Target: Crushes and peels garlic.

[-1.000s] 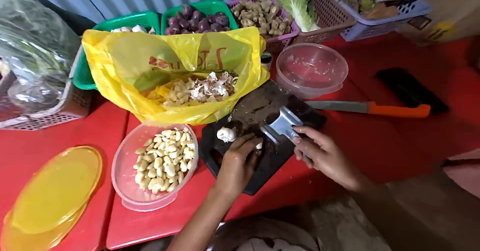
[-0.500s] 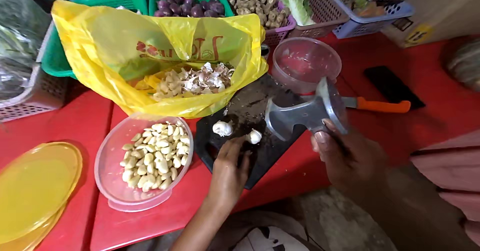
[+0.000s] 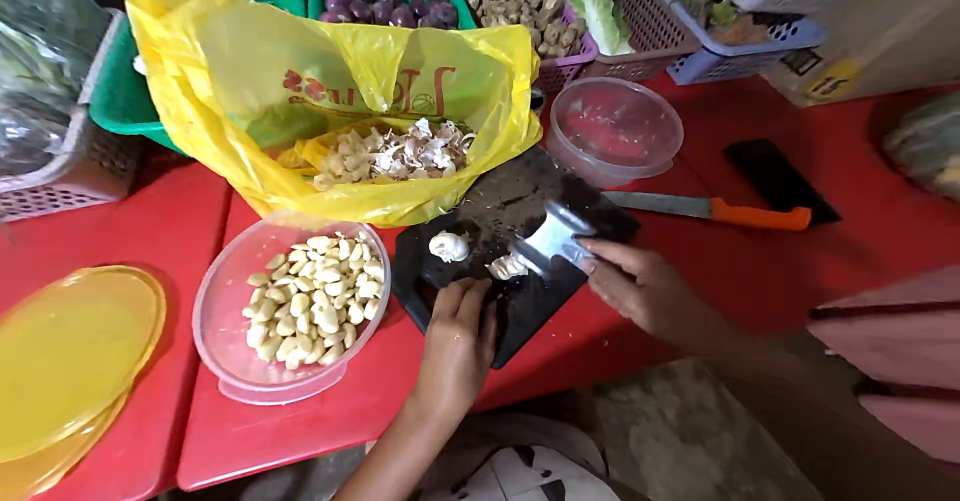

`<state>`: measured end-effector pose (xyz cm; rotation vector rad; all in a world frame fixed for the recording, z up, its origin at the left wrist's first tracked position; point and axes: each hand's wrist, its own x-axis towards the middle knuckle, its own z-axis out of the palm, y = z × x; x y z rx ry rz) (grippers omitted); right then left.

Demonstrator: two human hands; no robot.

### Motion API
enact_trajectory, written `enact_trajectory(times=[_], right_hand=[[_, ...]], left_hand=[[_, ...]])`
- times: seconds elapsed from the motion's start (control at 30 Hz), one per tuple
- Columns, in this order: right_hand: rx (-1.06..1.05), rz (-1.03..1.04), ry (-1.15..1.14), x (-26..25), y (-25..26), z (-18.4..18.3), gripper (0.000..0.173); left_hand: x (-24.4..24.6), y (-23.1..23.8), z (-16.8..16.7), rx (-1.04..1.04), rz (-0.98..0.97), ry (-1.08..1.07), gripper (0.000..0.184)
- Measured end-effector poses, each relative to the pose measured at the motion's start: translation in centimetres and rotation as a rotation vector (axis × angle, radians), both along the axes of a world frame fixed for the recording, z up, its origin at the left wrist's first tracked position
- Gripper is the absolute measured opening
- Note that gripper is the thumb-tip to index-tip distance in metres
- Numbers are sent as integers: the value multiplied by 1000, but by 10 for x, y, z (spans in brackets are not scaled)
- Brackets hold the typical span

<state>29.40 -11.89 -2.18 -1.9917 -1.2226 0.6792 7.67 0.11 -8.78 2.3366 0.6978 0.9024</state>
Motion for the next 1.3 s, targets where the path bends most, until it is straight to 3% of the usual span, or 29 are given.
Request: enact_trajectory(times=[0.07, 0.13, 0.37, 0.47, 0.57, 0.7, 0.8, 0.93, 1.0, 1.07, 1.13, 1.3], right_hand=[[35, -41, 98, 6, 3, 4, 38], [94, -50, 48, 6, 4, 8, 39], [452, 10, -545, -20, 0, 2, 34], [349, 107, -780, -32, 2, -14, 25], [128, 218, -885, -41, 8, -23, 31], [66, 210, -666, -27, 14, -4, 27], [184, 135, -465, -11, 15, 7, 32], [430, 70, -594, -18, 15, 15, 27], [341, 120, -774, -30, 12, 0, 21], [145, 231, -900, -41, 11, -17, 29], [36, 283, -901, -41, 16, -10, 27], [-62, 174, -301, -6, 29, 16, 33]], left_hand=[[1, -1, 0, -4, 4, 3, 25], [1, 0, 0, -5, 3, 3, 25], [1, 0, 0, -50, 25, -61, 16], [0, 2, 1, -42, 52, -75, 15], [-3, 1, 2, -38, 51, -37, 10], [-3, 3, 2, -32, 43, -52, 8], [-3, 2, 1, -22, 38, -55, 7], [-4, 2, 1, -29, 30, -39, 7], [-4, 2, 2, -29, 34, -39, 7], [-4, 1, 2, -32, 45, -43, 7], [-5, -1, 1, -43, 47, -41, 6], [-5, 2, 7, -89, 28, -9, 14]])
